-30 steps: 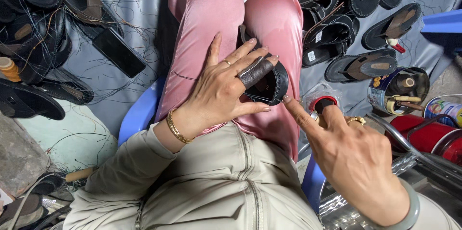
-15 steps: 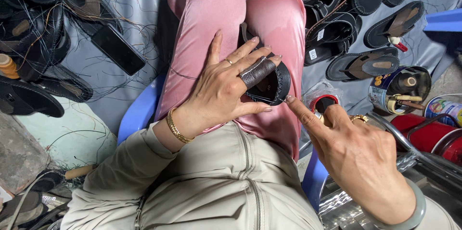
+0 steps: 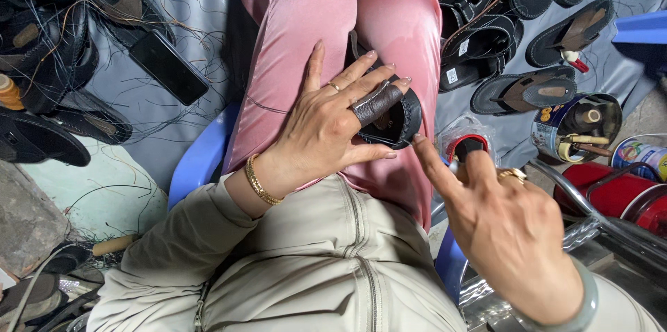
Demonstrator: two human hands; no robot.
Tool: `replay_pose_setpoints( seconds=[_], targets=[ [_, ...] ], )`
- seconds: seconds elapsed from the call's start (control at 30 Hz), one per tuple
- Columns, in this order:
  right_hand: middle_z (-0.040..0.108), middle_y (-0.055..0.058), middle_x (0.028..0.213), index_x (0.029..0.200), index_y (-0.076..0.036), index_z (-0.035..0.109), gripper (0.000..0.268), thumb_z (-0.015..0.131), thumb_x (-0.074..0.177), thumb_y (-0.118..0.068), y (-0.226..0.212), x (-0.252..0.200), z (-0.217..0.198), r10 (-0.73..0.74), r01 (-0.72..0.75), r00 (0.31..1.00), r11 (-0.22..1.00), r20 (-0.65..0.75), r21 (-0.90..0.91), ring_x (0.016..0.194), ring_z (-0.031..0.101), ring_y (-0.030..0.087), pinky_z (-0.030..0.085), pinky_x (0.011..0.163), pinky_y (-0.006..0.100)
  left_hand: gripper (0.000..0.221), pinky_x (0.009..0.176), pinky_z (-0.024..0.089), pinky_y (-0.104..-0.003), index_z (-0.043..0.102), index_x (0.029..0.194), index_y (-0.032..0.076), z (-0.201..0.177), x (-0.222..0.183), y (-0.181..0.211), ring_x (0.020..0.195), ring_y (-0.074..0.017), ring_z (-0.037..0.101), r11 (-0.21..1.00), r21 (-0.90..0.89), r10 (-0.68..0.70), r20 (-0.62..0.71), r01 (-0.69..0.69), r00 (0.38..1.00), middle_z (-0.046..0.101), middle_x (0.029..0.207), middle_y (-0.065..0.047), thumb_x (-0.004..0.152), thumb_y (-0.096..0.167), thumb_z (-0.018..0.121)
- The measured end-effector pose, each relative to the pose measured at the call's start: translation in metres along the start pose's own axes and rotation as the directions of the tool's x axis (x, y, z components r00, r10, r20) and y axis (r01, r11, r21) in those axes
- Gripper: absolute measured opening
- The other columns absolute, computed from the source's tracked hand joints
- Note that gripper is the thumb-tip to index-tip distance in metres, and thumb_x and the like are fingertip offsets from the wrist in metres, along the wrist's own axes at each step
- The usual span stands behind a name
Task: The person stitches the sole of a black sandal using a needle and thread, pulling the thread tight through each hole and repeatedly working around the edge of the sandal.
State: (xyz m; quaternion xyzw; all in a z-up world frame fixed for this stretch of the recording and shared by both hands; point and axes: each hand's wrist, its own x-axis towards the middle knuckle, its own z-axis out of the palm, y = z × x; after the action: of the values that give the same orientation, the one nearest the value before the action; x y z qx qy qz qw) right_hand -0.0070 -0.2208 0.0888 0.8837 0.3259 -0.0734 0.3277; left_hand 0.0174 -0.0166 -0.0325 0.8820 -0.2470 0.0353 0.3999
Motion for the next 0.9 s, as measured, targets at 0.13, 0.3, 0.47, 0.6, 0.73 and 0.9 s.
replay_pose_setpoints(
  seconds=[0.13, 0.3, 0.47, 0.6, 0.73, 0.9],
  targets=[
    [0.048, -0.001, 0.069, 0.123, -0.026, 0.042, 0.033, 0.045, 0.091, -0.035, -0.008, 0.013, 0.018, -0.091, 0.066, 0.993, 0.958, 0.074, 0.279, 0.031, 0.052, 0.013, 0.033, 0.021, 0.027, 0.085, 0.108, 0.014, -0.063, 0.045, 0.132, 0.012, 0.009, -0.004, -0.007, 0.127, -0.0327, 0.048, 0.999, -0.049, 0.005, -0.002, -0.005, 1.0, 0.051, 0.133, -0.012, 0.066, 0.045, 0.088],
    [0.044, 0.001, 0.07, 0.1, -0.018, 0.05, 0.012, 0.05, 0.089, -0.023, -0.027, 0.012, 0.03, -0.025, 0.052, 0.997, 0.923, -0.075, 0.381, 0.039, 0.052, 0.018, 0.039, 0.027, 0.034, 0.087, 0.107, 0.015, -0.063, 0.046, 0.132, 0.013, 0.009, -0.013, -0.004, 0.126, -0.0331, 0.05, 0.999, -0.026, 0.037, -0.041, -0.038, 0.998, 0.053, 0.133, -0.012, 0.064, 0.042, 0.091],
    [0.044, -0.001, 0.066, 0.102, -0.021, 0.053, 0.023, 0.055, 0.09, -0.041, -0.041, -0.012, 0.031, 0.026, 0.031, 0.99, 0.918, -0.138, 0.395, 0.039, 0.047, 0.014, 0.034, 0.028, 0.029, 0.034, 0.083, 0.047, -0.047, 0.054, 0.123, 0.011, -0.023, -0.033, 0.02, 0.111, -0.0291, 0.06, 0.965, 0.17, 0.232, -0.185, -0.201, 0.955, 0.052, 0.127, -0.014, 0.099, 0.034, 0.049],
    [0.041, -0.001, 0.065, 0.087, -0.019, 0.052, 0.025, 0.055, 0.094, -0.043, -0.043, -0.014, 0.034, 0.091, -0.017, 0.984, 0.902, -0.151, 0.432, 0.037, 0.043, 0.014, 0.027, 0.03, 0.029, 0.013, 0.07, 0.044, -0.039, 0.056, 0.1, -0.006, -0.035, -0.041, 0.032, 0.089, -0.0248, 0.056, 0.988, 0.067, 0.146, -0.17, -0.136, 0.975, 0.059, 0.106, -0.008, 0.087, -0.004, 0.056],
    [0.047, 0.001, 0.071, 0.082, -0.016, 0.049, 0.016, 0.054, 0.093, -0.028, -0.044, -0.008, 0.024, 0.098, -0.025, 0.988, 0.872, -0.123, 0.489, 0.052, 0.051, 0.019, 0.037, 0.042, 0.032, 0.019, 0.077, 0.043, -0.024, 0.064, 0.094, 0.003, -0.066, -0.035, 0.045, 0.084, -0.0138, 0.058, 0.597, -0.74, -0.099, 0.317, 0.312, 0.943, 0.065, 0.093, -0.004, 0.076, 0.009, 0.069],
    [0.066, 0.001, 0.1, 0.117, -0.01, 0.047, 0.038, 0.059, 0.088, -0.032, -0.044, -0.007, 0.024, 0.193, -0.083, 0.979, 0.676, -0.067, 0.732, 0.075, 0.065, 0.019, 0.045, 0.045, 0.037, 0.022, 0.052, 0.044, -0.023, 0.066, 0.104, 0.015, -0.019, -0.037, 0.026, 0.047, -0.0091, 0.052, 0.837, -0.44, -0.312, 0.105, 0.325, 0.944, 0.068, 0.088, -0.001, 0.082, 0.015, 0.062]
  ],
)
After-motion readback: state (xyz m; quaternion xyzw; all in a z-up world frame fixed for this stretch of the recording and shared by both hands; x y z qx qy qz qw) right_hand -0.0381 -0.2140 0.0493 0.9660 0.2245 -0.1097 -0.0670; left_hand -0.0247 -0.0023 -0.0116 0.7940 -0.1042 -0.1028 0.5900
